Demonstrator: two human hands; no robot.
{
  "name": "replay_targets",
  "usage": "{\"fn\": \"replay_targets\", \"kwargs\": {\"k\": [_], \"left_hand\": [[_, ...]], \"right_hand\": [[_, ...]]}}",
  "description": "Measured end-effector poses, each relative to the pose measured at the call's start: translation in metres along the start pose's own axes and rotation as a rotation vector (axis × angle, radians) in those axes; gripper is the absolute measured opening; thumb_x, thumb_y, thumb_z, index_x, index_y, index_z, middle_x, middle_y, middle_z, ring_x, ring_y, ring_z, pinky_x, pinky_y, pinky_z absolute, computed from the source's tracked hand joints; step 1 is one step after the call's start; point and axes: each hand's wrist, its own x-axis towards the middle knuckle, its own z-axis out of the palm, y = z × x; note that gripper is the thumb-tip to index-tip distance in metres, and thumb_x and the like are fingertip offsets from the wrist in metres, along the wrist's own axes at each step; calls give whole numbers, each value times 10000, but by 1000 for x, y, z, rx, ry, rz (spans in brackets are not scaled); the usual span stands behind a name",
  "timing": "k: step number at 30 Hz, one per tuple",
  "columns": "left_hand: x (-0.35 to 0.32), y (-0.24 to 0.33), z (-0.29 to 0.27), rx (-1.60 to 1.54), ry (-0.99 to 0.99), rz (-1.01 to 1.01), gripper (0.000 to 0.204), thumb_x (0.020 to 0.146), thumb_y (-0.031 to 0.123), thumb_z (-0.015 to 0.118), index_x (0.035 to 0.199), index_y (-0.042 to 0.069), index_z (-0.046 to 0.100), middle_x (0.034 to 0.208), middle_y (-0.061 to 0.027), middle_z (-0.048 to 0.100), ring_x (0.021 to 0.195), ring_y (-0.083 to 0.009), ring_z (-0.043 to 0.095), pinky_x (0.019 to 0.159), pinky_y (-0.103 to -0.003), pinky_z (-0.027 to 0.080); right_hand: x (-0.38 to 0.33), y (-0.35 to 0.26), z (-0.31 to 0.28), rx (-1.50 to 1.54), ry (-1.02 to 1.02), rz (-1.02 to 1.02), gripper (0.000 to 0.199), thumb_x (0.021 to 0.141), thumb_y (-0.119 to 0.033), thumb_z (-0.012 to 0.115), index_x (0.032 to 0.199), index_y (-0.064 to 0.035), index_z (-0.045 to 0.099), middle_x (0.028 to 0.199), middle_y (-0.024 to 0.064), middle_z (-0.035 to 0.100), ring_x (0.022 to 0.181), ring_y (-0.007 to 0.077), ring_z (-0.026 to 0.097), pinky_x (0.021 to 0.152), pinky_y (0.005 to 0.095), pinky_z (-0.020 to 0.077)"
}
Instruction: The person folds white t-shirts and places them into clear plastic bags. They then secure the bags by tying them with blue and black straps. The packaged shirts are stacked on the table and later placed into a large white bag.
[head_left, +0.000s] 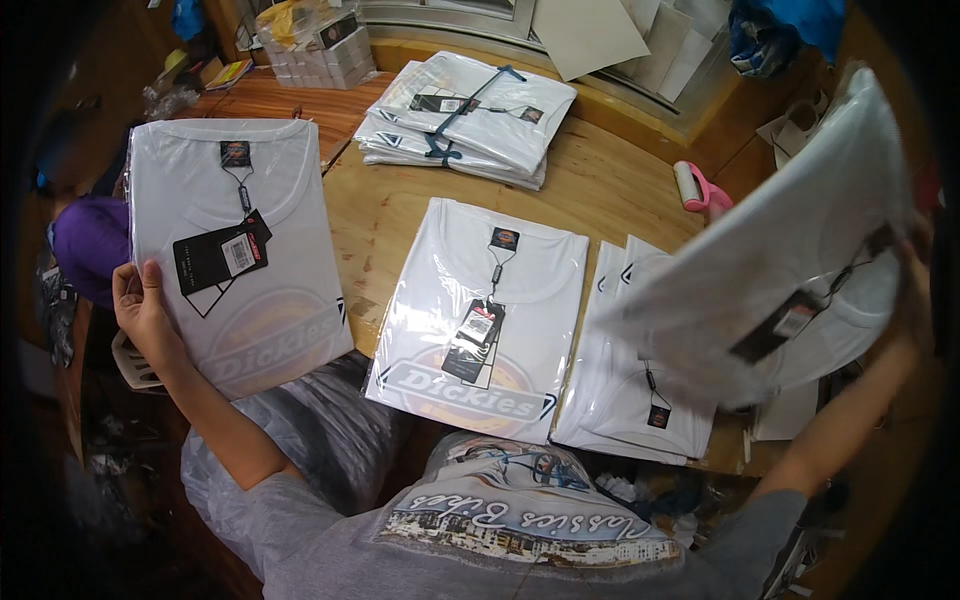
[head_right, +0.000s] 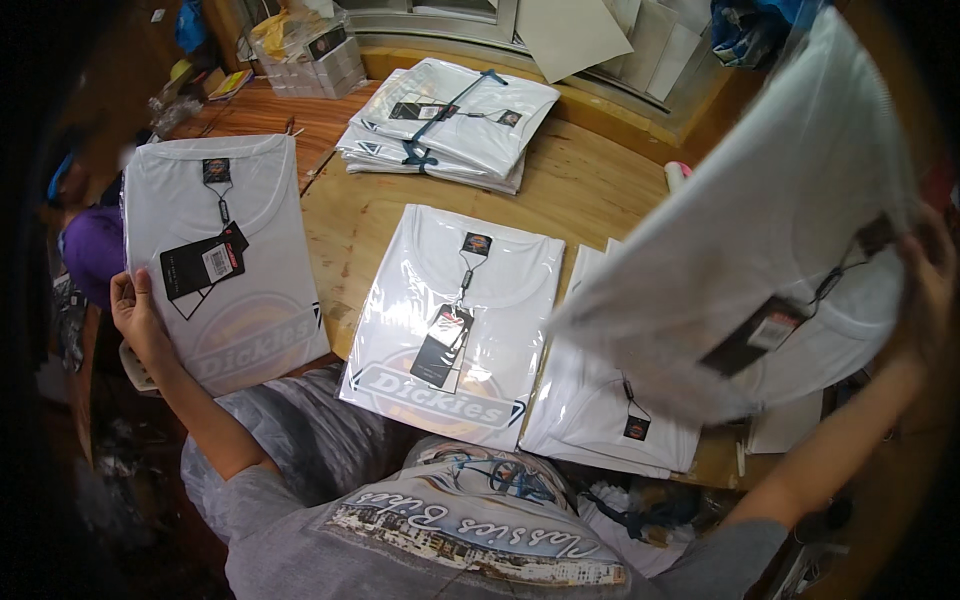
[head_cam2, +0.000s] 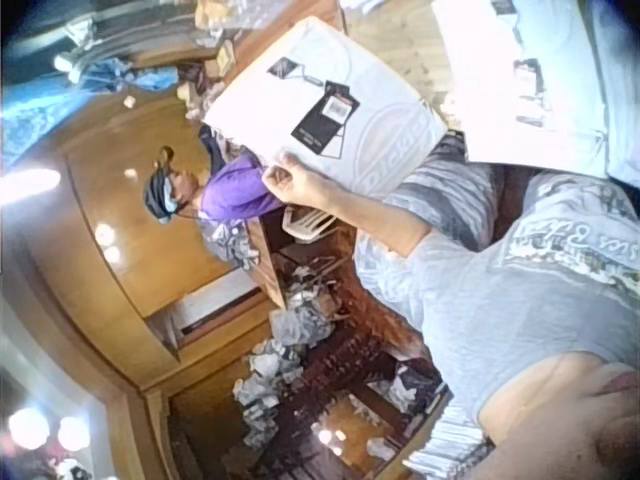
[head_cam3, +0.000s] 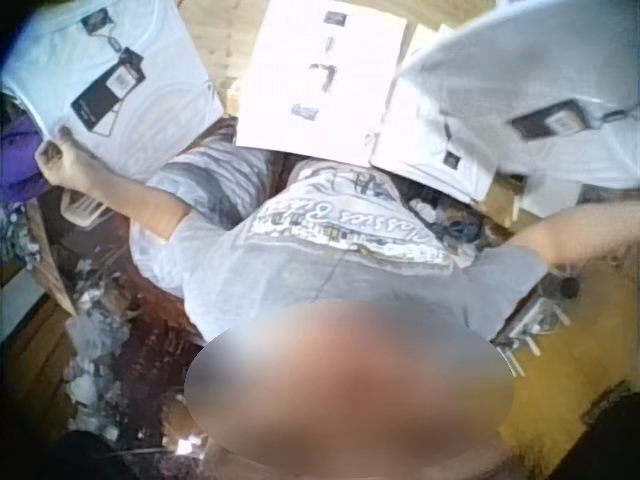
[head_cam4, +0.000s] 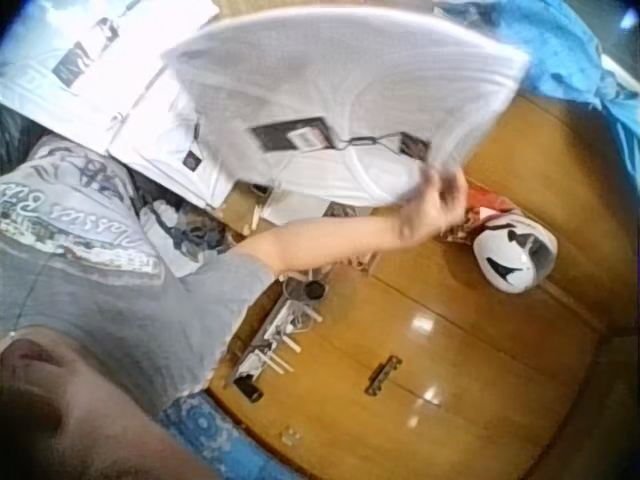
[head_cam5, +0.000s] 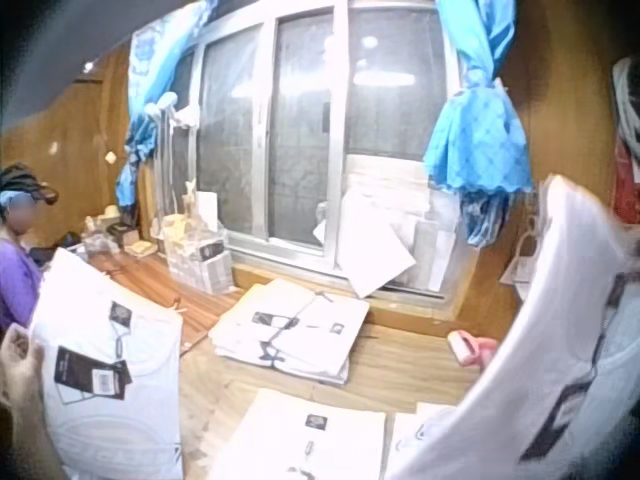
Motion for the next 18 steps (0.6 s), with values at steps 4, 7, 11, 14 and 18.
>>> {"fn": "replay_targets", "kwargs": {"k": [4, 7, 11, 14, 18], "left_hand": [[-3, 18, 12, -7, -23, -4, 143, 776, 125, 568, 735, 50, 452, 678, 25, 488, 612, -29, 406, 576, -138, 312], [2, 28, 14, -132, -100, -39, 138, 785, 129, 555, 748, 53, 445, 674, 24, 492, 603, -29, 415, 570, -137, 322], [8, 36, 13, -353, -235, -175, 108, 803, 128, 524, 799, 56, 444, 698, -12, 530, 614, -48, 481, 583, -153, 382], [3, 30, 30, -400, -309, -171, 83, 806, 128, 514, 794, 64, 463, 761, -17, 539, 672, -55, 512, 602, -173, 418], [-56, -22, 92, -362, -345, -344, 104, 776, 70, 534, 876, 61, 506, 821, -15, 526, 734, -58, 482, 683, -178, 392]], "right_hand": [[-17, 152, 52, 326, -185, 302, 387, 643, -133, 676, 979, -15, 525, 917, 56, 535, 857, 129, 498, 743, 259, 412], [-70, 226, 155, -61, -380, 548, 361, 659, 23, 581, 1013, -12, 522, 1017, 69, 532, 952, 170, 473, 841, 282, 357], [-113, 244, 226, 51, -390, 665, 400, 683, 35, 542, 1073, -42, 499, 1009, 71, 526, 976, 176, 455, 870, 265, 327], [-109, 240, 230, 81, -421, 627, 397, 685, 22, 544, 1072, -60, 504, 1043, 94, 505, 997, 210, 449, 878, 271, 319], [-107, 212, 228, -305, -376, 473, 448, 685, -69, 578, 1117, -119, 468, 1095, 146, 443, 1009, 293, 429, 880, 325, 325]]}}
